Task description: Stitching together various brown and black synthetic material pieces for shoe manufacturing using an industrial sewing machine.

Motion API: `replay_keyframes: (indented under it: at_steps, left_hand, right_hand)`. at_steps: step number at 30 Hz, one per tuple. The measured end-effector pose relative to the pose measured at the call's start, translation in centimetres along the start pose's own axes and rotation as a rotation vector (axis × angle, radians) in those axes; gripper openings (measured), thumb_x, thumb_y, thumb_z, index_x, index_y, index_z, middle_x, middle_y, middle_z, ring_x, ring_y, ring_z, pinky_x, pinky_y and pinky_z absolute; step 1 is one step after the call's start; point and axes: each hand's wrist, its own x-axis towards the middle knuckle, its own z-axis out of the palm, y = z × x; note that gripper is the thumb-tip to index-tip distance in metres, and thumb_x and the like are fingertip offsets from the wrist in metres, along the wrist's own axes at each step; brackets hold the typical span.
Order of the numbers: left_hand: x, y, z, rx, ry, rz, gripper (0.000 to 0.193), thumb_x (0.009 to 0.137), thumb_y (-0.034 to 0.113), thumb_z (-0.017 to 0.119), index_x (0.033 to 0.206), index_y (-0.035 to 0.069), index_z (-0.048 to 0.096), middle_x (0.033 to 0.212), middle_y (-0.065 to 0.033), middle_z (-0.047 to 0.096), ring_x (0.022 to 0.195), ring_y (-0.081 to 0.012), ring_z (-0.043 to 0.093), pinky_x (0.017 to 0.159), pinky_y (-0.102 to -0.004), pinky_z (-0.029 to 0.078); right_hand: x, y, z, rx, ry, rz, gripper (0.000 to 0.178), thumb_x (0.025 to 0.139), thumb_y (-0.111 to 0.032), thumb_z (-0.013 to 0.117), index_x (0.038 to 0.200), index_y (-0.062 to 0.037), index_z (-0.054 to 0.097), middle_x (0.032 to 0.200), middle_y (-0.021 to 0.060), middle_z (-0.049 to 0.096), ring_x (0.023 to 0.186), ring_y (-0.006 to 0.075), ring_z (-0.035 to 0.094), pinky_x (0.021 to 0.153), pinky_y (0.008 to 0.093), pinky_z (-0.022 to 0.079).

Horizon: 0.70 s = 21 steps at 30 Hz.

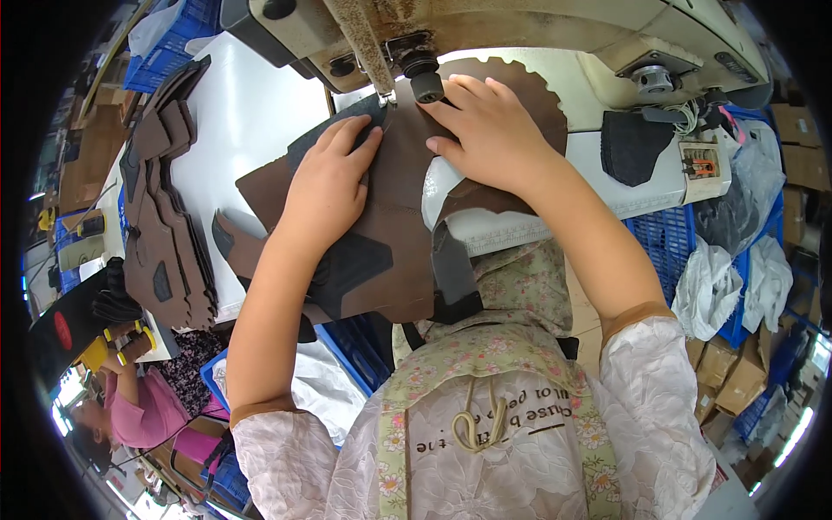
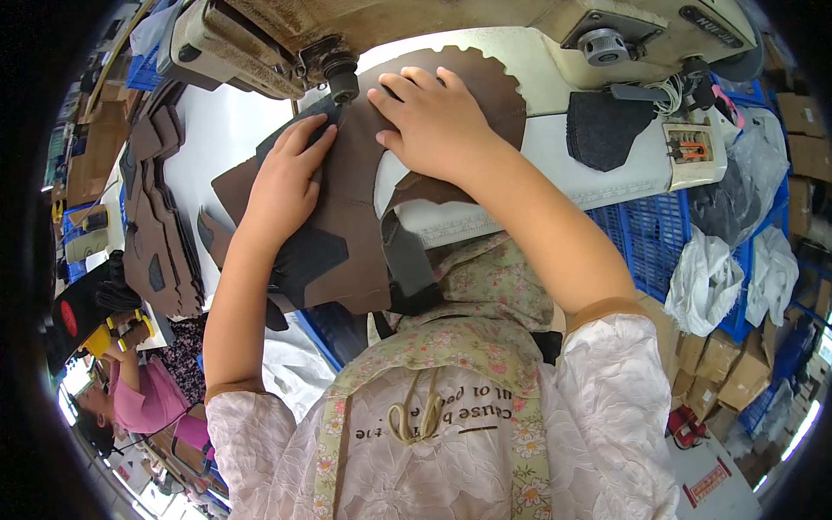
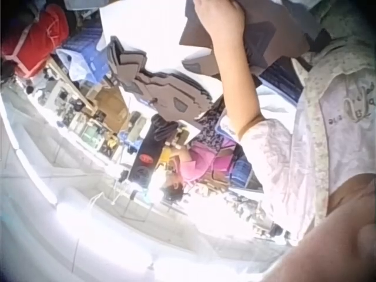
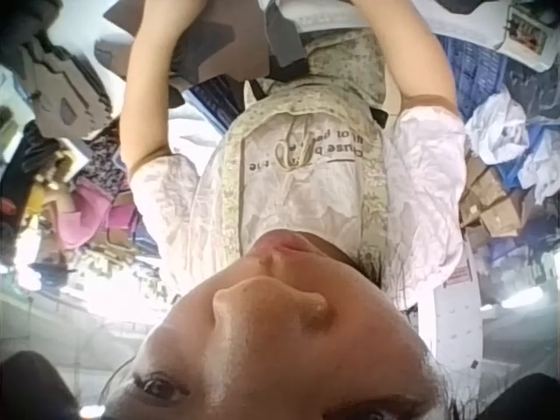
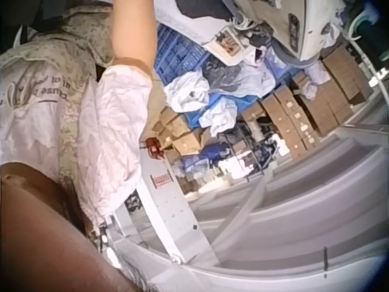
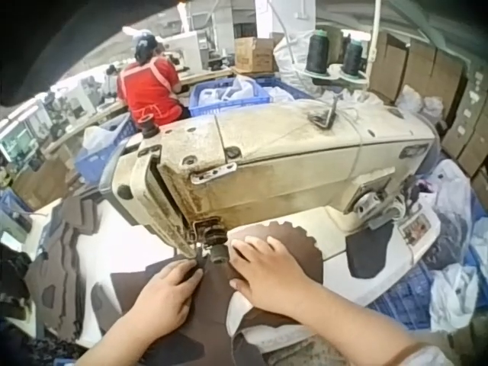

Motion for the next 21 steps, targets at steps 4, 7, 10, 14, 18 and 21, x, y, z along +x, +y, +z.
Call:
replay_keyframes:
  at_steps: [4,7,10,14,18,21]
  left_hand:
    - [-0.1,0.1,0.2,0.021,0.012,-0.017,0.068,0.066,-0.010,0.050,0.133,0.003,0.057,0.140,-0.0165,0.049,0.133,-0.0358,0.044,0.113,-0.0423,0.037]
    - [-0.1,0.5,0.3,0.008,0.025,-0.028,0.067,0.068,-0.009,0.050,0.133,0.004,0.057,0.139,-0.0166,0.049,0.132,-0.0359,0.045,0.112,-0.0425,0.037]
    - [0.0,1.0,0.5,-0.007,0.042,-0.055,0.063,0.072,-0.008,0.051,0.133,0.004,0.057,0.137,-0.0164,0.050,0.131,-0.0360,0.046,0.110,-0.0429,0.038]
    - [0.1,1.3,1.3,-0.009,0.098,-0.094,0.056,0.078,-0.004,0.055,0.133,0.005,0.058,0.135,-0.0158,0.052,0.128,-0.0358,0.047,0.108,-0.0437,0.040]
    - [0.4,2.2,1.6,0.016,0.124,-0.113,0.051,0.081,-0.001,0.058,0.132,0.004,0.059,0.134,-0.0151,0.052,0.127,-0.0353,0.049,0.105,-0.0431,0.042]
    - [0.1,2.4,1.3,0.149,0.115,-0.158,0.047,0.085,0.002,0.058,0.131,0.004,0.059,0.132,-0.0151,0.054,0.125,-0.0347,0.050,0.104,-0.0421,0.043]
  right_hand:
    - [0.4,0.8,0.0,-0.030,-0.010,-0.046,0.049,0.086,-0.035,0.067,0.130,-0.0159,0.058,0.134,0.0034,0.054,0.128,0.0250,0.048,0.105,0.0521,0.039]
    - [0.4,1.2,0.1,-0.041,-0.015,-0.068,0.049,0.088,-0.036,0.066,0.132,-0.0169,0.057,0.136,0.0033,0.054,0.128,0.0246,0.049,0.106,0.0521,0.039]
    - [0.5,1.6,0.2,-0.059,-0.024,-0.081,0.049,0.089,-0.036,0.065,0.133,-0.0175,0.057,0.137,0.0038,0.054,0.128,0.0242,0.049,0.106,0.0515,0.038]
    - [0.9,1.9,0.1,-0.079,-0.040,-0.097,0.049,0.090,-0.036,0.064,0.135,-0.0183,0.056,0.138,0.0047,0.053,0.129,0.0244,0.048,0.106,0.0502,0.039]
    - [1.5,1.8,-0.2,-0.129,0.045,-0.143,0.040,0.088,-0.033,0.065,0.123,-0.0146,0.063,0.126,0.0064,0.059,0.121,0.0256,0.053,0.100,0.0475,0.042]
    - [1.3,-1.4,-1.6,-0.088,-0.121,-0.088,0.029,0.085,-0.031,0.067,0.105,-0.0101,0.068,0.110,0.0070,0.063,0.109,0.0258,0.058,0.092,0.0438,0.045]
